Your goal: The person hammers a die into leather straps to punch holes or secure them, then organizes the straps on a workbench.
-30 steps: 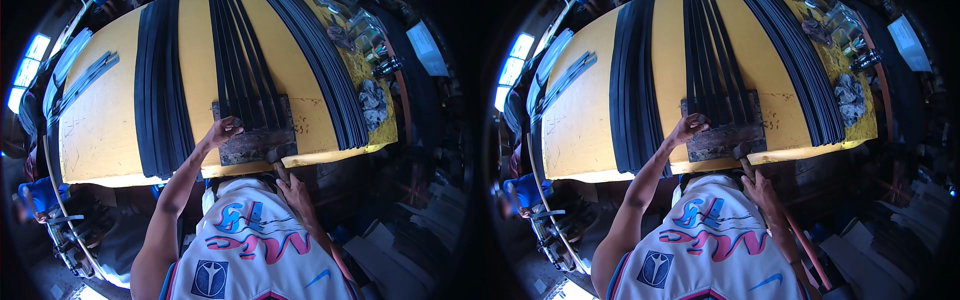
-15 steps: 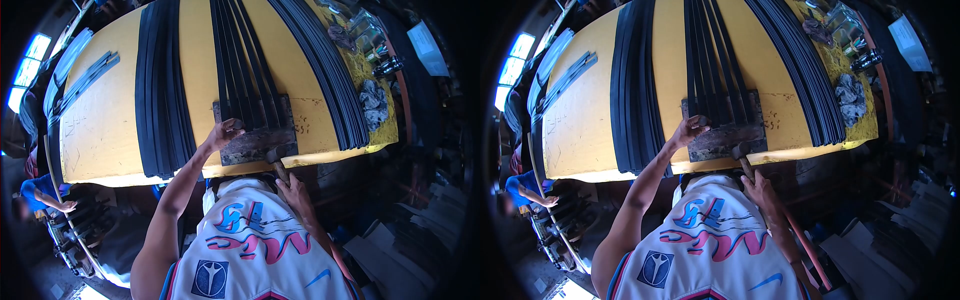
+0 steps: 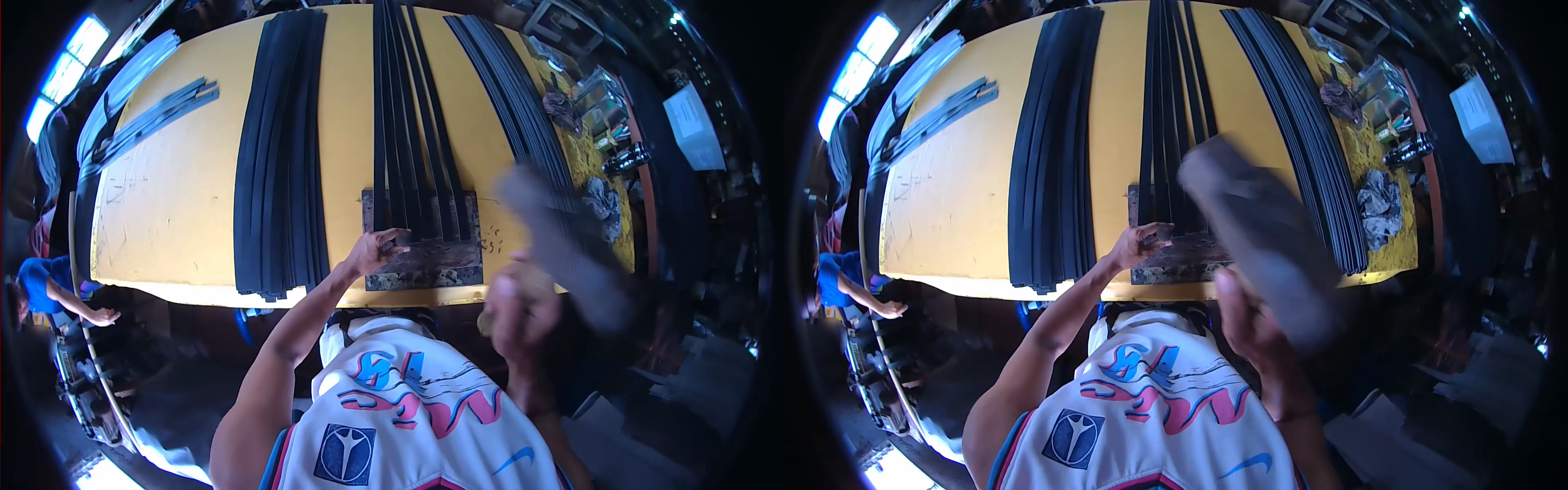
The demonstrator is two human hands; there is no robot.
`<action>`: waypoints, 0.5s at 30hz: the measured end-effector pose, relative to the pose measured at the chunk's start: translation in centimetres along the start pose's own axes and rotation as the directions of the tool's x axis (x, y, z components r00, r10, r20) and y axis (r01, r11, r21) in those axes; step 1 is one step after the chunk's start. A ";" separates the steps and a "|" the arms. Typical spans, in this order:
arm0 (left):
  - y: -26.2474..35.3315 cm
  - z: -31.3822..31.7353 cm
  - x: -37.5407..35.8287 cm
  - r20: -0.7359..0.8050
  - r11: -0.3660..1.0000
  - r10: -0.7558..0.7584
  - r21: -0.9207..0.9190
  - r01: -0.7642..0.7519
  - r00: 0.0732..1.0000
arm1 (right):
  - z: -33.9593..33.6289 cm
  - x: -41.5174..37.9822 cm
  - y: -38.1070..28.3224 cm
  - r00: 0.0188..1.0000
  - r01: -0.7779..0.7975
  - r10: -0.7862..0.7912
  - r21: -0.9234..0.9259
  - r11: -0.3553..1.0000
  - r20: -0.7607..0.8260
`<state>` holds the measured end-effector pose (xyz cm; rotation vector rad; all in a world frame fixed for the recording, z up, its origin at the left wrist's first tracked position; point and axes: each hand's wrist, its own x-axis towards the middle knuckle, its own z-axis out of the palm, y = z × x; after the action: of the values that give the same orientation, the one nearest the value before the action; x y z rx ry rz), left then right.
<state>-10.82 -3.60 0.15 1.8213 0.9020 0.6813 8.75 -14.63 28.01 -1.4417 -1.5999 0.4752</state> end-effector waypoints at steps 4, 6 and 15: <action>-0.3 0.0 0.0 0.009 1.000 0.006 0.018 -0.007 1.000 | 1.9 -0.8 -0.5 0.998 0.050 -0.041 0.197 0.979 -0.050; -0.3 -0.2 0.1 -0.004 0.999 0.022 0.023 -0.022 1.000 | 6.4 -4.6 6.5 0.928 -0.265 0.292 -0.139 0.954 0.230; 4.1 0.0 -0.3 0.034 0.934 -0.243 -0.262 0.244 0.969 | 4.4 -8.2 11.5 0.894 -0.299 0.391 -0.359 0.884 0.219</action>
<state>-9.77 -4.95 3.92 1.4446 0.9679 0.6108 11.15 -18.17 13.80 -2.0022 -1.7003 0.6839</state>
